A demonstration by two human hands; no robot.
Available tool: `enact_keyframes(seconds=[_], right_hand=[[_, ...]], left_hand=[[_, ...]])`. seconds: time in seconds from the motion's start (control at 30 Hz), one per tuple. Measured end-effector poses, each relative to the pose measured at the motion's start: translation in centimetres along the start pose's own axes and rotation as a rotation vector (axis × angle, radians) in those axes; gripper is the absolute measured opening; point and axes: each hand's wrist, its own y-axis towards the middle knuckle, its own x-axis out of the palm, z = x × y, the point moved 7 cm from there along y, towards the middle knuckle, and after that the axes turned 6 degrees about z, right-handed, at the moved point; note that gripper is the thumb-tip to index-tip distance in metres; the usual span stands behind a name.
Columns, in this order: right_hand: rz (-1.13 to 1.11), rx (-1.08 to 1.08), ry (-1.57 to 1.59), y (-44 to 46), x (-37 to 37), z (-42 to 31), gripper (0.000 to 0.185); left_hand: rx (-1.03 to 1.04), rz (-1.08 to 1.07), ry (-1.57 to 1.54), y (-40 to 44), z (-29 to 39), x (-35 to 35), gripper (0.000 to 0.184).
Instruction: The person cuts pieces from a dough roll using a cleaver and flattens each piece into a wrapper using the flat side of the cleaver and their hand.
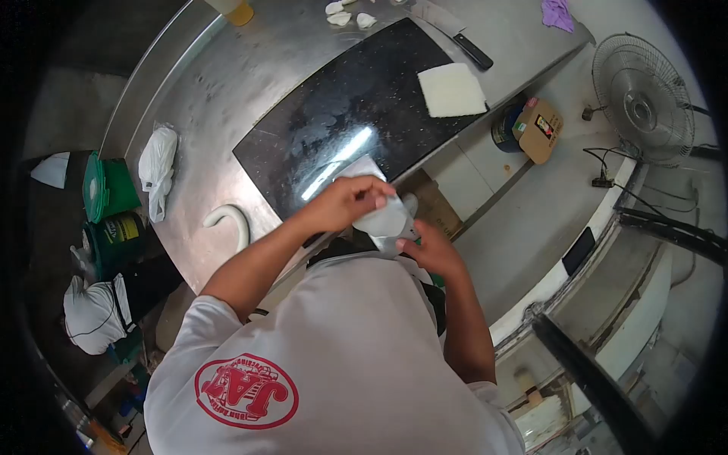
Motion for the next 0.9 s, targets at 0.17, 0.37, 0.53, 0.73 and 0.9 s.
enact_keyframes(seconds=[0.17,0.37,0.53,0.73,0.9], right_hand=[[0.207,-0.04,0.012,-1.3,-7.0,0.8,0.042],[0.366,-0.238,0.095,-1.9,-11.4,-2.6,0.028],[0.485,-0.47,0.499,2.0,-14.1,-3.9,0.024],[0.492,0.025,0.747,14.3,-12.2,1.1,0.017],[0.404,0.01,0.772,7.7,-3.8,-0.9,0.012]], left_hand=[[0.07,0.335,-0.316,10.3,4.6,-5.7,0.031],[0.057,0.906,0.267,15.7,-2.4,-13.1,0.048],[-0.091,0.637,0.193,2.9,-6.4,-4.5,0.024],[-0.274,0.85,0.276,-19.0,-11.5,-3.8,0.019],[-0.381,1.341,0.721,-31.3,-14.2,-9.4,0.039]])
